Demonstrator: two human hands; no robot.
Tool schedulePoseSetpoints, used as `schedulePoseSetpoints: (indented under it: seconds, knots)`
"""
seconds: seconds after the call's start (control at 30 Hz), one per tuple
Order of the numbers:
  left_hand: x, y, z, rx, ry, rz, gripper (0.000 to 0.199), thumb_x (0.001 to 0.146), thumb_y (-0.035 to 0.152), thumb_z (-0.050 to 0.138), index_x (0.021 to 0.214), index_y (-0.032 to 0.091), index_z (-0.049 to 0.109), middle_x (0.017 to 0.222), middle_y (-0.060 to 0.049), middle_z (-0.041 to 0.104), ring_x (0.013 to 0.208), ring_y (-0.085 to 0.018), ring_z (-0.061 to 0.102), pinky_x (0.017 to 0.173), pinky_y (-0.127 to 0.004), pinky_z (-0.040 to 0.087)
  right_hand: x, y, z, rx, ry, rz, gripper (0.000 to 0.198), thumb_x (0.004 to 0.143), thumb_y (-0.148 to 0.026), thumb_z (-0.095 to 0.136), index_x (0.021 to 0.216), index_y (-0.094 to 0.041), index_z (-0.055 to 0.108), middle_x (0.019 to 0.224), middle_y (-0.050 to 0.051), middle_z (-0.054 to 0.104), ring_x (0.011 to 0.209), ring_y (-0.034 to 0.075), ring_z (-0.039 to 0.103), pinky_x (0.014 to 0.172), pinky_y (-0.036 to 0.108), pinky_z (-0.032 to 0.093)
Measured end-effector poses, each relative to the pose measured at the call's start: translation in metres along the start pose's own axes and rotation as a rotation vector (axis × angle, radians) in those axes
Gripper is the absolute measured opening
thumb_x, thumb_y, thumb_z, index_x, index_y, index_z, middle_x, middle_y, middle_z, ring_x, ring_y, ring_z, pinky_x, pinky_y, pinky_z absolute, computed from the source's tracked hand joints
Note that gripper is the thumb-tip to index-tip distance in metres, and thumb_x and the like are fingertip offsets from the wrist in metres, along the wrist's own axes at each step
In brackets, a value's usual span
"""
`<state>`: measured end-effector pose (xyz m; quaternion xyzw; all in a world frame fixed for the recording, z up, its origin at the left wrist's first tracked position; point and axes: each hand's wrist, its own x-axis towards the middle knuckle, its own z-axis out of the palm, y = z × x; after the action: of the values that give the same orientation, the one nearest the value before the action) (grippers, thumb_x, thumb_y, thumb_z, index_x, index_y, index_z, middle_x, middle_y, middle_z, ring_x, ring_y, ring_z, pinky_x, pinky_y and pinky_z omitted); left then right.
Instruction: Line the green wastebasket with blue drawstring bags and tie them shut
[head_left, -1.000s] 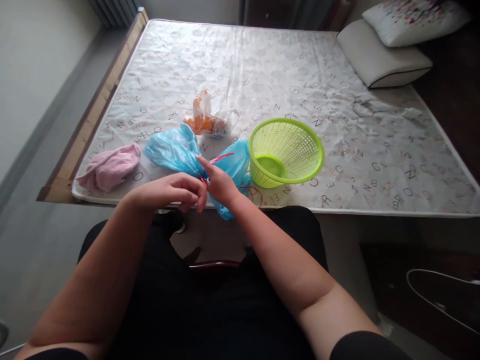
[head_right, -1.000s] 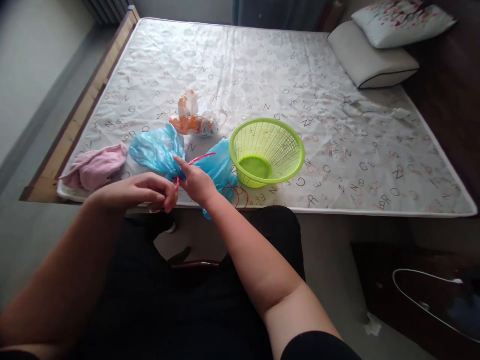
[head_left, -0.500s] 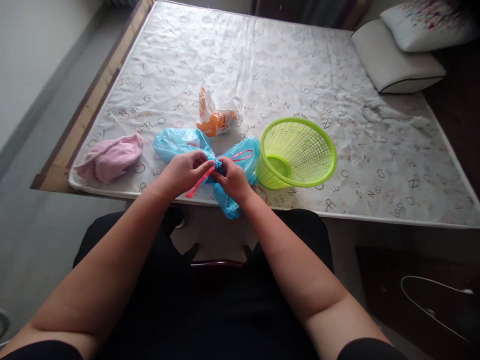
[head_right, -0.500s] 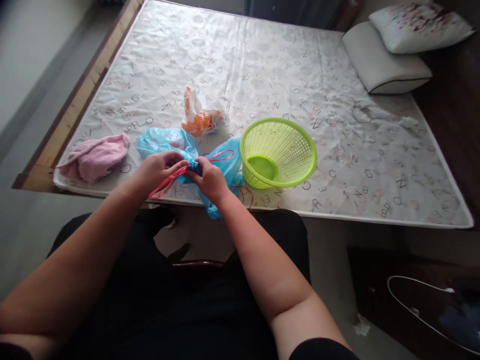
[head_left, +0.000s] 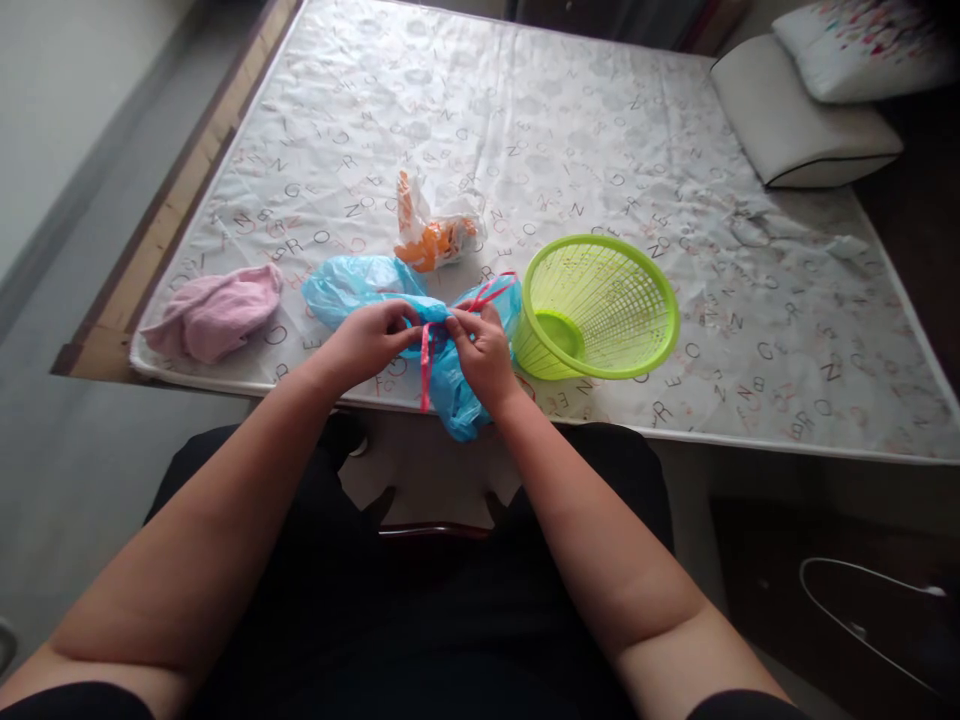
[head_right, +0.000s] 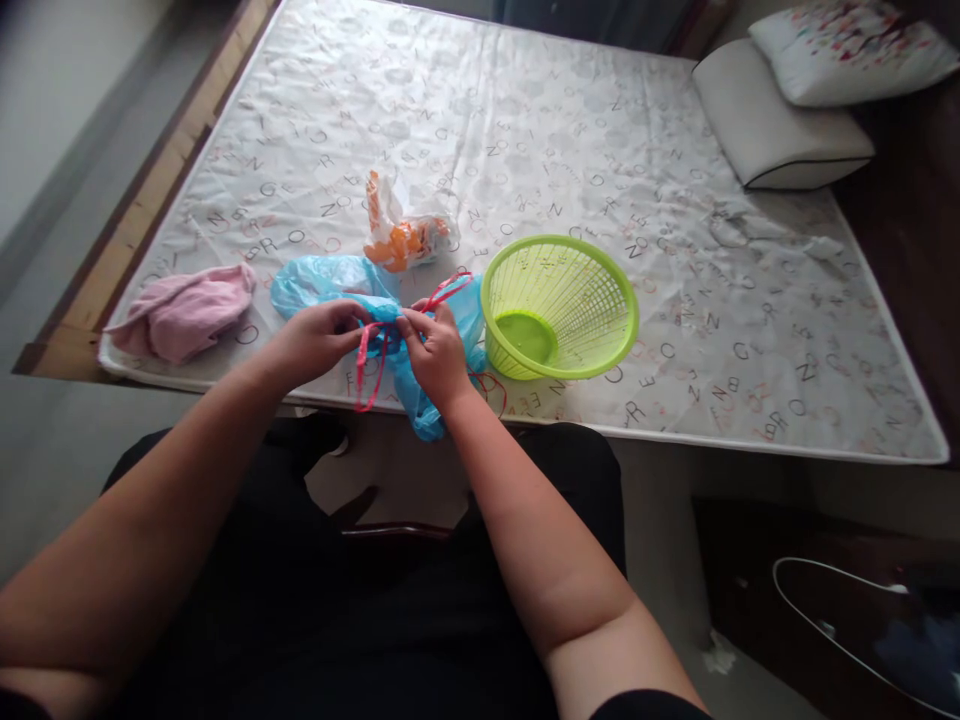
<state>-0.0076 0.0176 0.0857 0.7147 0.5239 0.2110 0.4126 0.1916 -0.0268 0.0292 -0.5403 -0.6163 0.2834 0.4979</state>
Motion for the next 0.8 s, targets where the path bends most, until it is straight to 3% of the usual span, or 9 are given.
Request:
schedulePoseSetpoints:
  seconds: [0.13,0.27,0.4,0.53,0.6,0.7,0.8]
  knots:
    - [0.005,0.001,-0.006,0.205,-0.036,0.023,0.024,0.091,0.045,0.069,0.086,0.021,0.071,0.072,-0.001,0.063,0.069,-0.018,0.056,0.069,-0.031,0.046,0.000,0.006,-0.003,-0.100,0.191,0.058,0.037,0.107,-0.048,0.053,0.111,-0.024,0.080,0.115,0.012,0.062,0.116,0.027,0.062,0.115,0.050,0.049]
    - [0.011,-0.010,-0.020,0.352,-0.058,-0.076,0.022,0.090,0.042,0.070,0.082,0.021,0.069,0.069,-0.002,0.063,0.070,-0.021,0.059,0.070,-0.032,0.047,0.006,0.021,-0.009,-0.047,0.286,0.171,0.042,0.106,-0.054,0.051,0.104,-0.022,0.078,0.110,0.012,0.064,0.107,0.025,0.065,0.107,0.047,0.054]
    - [0.011,-0.021,-0.027,0.422,-0.087,-0.155,0.016,0.085,0.036,0.073,0.080,0.021,0.070,0.069,-0.003,0.065,0.070,-0.023,0.062,0.071,-0.034,0.051,0.006,0.023,-0.008,0.152,0.185,0.301,0.047,0.103,-0.064,0.052,0.105,-0.022,0.073,0.091,0.005,0.069,0.085,0.019,0.067,0.083,0.035,0.059]
    - [0.008,-0.013,-0.018,0.267,0.038,0.080,0.026,0.086,0.037,0.073,0.106,0.020,0.075,0.101,-0.008,0.075,0.091,-0.025,0.070,0.085,-0.036,0.057,0.002,0.012,-0.003,0.280,0.066,0.278,0.046,0.097,-0.067,0.061,0.105,-0.023,0.072,0.091,0.004,0.072,0.086,0.018,0.068,0.077,0.030,0.059]
    - [0.007,-0.008,-0.009,0.166,0.014,0.168,0.036,0.088,0.044,0.074,0.115,0.020,0.074,0.112,-0.010,0.075,0.100,-0.025,0.071,0.091,-0.037,0.058,0.002,0.007,-0.002,0.314,0.024,0.271,0.045,0.096,-0.066,0.064,0.107,-0.023,0.070,0.095,0.004,0.073,0.089,0.018,0.069,0.079,0.030,0.059]
    - [0.007,-0.004,0.004,0.128,-0.042,0.183,0.043,0.084,0.053,0.080,0.112,0.021,0.075,0.104,-0.008,0.077,0.096,-0.024,0.072,0.089,-0.036,0.059,0.001,0.005,0.000,0.365,-0.019,0.244,0.046,0.096,-0.065,0.065,0.113,-0.023,0.066,0.097,0.004,0.071,0.088,0.017,0.070,0.081,0.031,0.060]
    - [0.007,-0.003,0.010,0.118,-0.013,0.151,0.035,0.086,0.050,0.078,0.103,0.020,0.076,0.091,-0.005,0.076,0.084,-0.021,0.071,0.082,-0.033,0.058,0.001,0.005,0.003,0.389,-0.069,0.187,0.054,0.092,-0.062,0.072,0.131,-0.026,0.059,0.109,0.004,0.069,0.089,0.017,0.070,0.083,0.032,0.062]
